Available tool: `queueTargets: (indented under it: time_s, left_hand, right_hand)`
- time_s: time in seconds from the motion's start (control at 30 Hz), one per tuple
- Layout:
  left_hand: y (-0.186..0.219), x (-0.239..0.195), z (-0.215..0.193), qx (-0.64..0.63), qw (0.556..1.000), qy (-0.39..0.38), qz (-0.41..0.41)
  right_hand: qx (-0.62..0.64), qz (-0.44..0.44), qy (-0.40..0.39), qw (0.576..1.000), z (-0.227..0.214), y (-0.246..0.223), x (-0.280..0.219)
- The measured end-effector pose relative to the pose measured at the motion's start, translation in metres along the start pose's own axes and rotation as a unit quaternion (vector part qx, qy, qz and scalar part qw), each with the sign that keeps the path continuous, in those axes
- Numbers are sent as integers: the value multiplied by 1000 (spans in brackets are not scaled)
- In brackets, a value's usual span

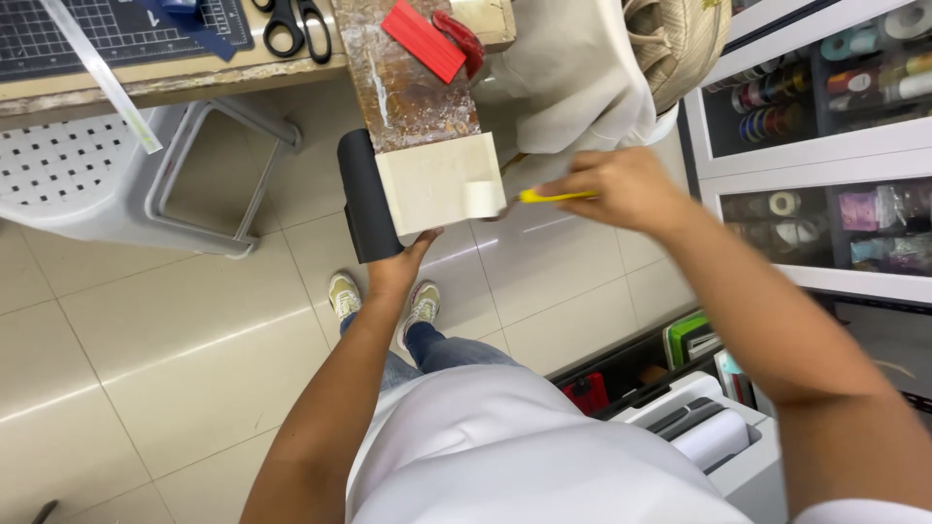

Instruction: Applying glue to a block and wrapping it with paper using a roller and scraper

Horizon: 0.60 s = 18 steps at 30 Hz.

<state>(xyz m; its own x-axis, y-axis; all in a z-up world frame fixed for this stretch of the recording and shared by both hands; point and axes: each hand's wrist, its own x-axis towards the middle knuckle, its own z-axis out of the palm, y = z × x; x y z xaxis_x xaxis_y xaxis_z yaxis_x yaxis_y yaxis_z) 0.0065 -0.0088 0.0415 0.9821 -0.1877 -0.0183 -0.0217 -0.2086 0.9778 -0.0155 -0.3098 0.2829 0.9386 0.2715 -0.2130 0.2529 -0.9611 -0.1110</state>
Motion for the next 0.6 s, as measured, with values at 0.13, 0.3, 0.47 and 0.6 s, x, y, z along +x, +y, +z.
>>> queueTargets:
  time_s: [0.13,0.3,0.47,0.6]
  left_hand:
    - [0,-5,1,-24,999,10,-27]
    - [1,-2,-3,-29,999,14,-19]
    - [-45,-6,21,-21,1000,8,2]
    - [-33,0,11,2,1000,10,26]
  right_hand:
    - [42,-50,75,995,21,-32,37]
    - [-35,0,50,998,13,33,17]
    - [-5,-38,80,996,25,-16,60]
    - [-1,-38,58,998,4,6,63]
